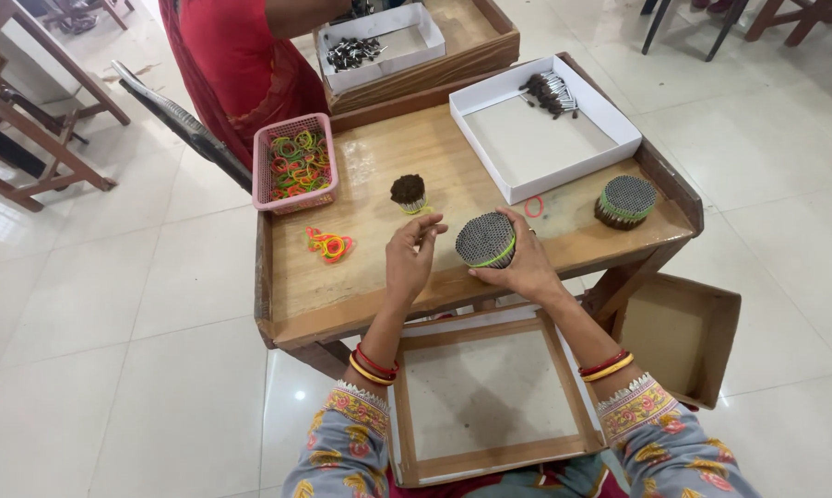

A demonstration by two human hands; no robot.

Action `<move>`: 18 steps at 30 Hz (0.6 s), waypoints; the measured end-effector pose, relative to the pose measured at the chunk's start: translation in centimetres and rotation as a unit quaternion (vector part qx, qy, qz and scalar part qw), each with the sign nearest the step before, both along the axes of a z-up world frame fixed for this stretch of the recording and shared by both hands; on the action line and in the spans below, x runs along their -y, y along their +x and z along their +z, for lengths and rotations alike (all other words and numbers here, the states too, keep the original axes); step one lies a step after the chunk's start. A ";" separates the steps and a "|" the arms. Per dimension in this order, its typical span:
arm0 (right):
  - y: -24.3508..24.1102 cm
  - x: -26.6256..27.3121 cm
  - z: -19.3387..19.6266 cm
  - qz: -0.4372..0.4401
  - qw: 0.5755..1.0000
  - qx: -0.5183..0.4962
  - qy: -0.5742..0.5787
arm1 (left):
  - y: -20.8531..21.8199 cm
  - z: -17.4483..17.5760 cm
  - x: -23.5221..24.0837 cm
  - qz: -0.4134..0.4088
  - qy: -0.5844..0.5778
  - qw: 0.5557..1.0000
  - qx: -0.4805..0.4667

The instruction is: The person sits at a workbench assembling small decorative craft items. They stretch rubber bands around cylindrical mesh-topped bases, take metal pin-like parts from a tray on their lap, and attach brown fibrous tufts into small cup bases, placing finished pieces on the table.

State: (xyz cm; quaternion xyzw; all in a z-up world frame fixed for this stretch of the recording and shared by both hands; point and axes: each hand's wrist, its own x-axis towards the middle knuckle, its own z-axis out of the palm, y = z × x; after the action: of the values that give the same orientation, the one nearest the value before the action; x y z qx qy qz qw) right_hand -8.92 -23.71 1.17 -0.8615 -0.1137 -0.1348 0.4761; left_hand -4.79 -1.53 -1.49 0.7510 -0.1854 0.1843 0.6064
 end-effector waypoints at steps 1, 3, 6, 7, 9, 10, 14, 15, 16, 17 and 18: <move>0.0 0.0 -0.1 0.000 1.000 -0.001 0.000 | -0.7 1.0 0.1 0.000 0.000 1.000 -0.001; 0.1 -0.1 -0.3 -0.001 1.000 -0.002 0.009 | -2.1 3.2 0.4 0.093 0.115 0.986 0.078; 0.2 -0.2 -0.5 -0.013 0.998 -0.053 0.036 | -2.9 4.8 0.3 0.059 0.111 0.990 -0.064; 0.7 0.0 -1.4 -0.014 0.998 -0.052 0.037 | -2.5 4.0 0.0 0.059 0.111 0.990 -0.064; 1.7 0.5 -3.4 0.074 0.959 -0.101 0.253 | -1.7 2.1 -0.5 0.084 0.180 0.976 -0.092; 1.6 0.6 -3.5 0.073 0.959 -0.101 0.254 | -1.8 1.7 -0.7 0.083 0.181 0.976 -0.091; 1.6 0.7 -3.5 0.087 0.947 -0.080 0.298 | -2.5 2.2 -0.9 0.157 0.286 0.931 0.161; 1.5 0.9 -3.6 0.086 0.953 -0.057 0.284 | -2.8 2.6 -0.6 0.155 0.289 0.919 0.219; 1.3 0.5 -3.0 0.074 0.953 -0.053 0.288 | -2.7 3.0 -0.6 0.143 0.289 0.920 0.223; 0.9 0.5 -2.6 0.055 0.967 -0.034 0.247 | -2.7 3.1 -0.4 0.092 0.216 0.964 0.129; 0.6 0.4 -2.1 0.035 0.978 -0.016 0.205 | -2.7 3.2 -0.2 0.039 0.142 0.989 0.029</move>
State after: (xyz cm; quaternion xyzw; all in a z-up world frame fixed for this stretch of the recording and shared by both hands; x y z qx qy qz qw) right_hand -8.33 -24.12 -0.96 -0.7434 -0.1061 -0.1245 0.6485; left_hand -7.46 -1.37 1.74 0.8305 -0.1978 0.2011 0.4803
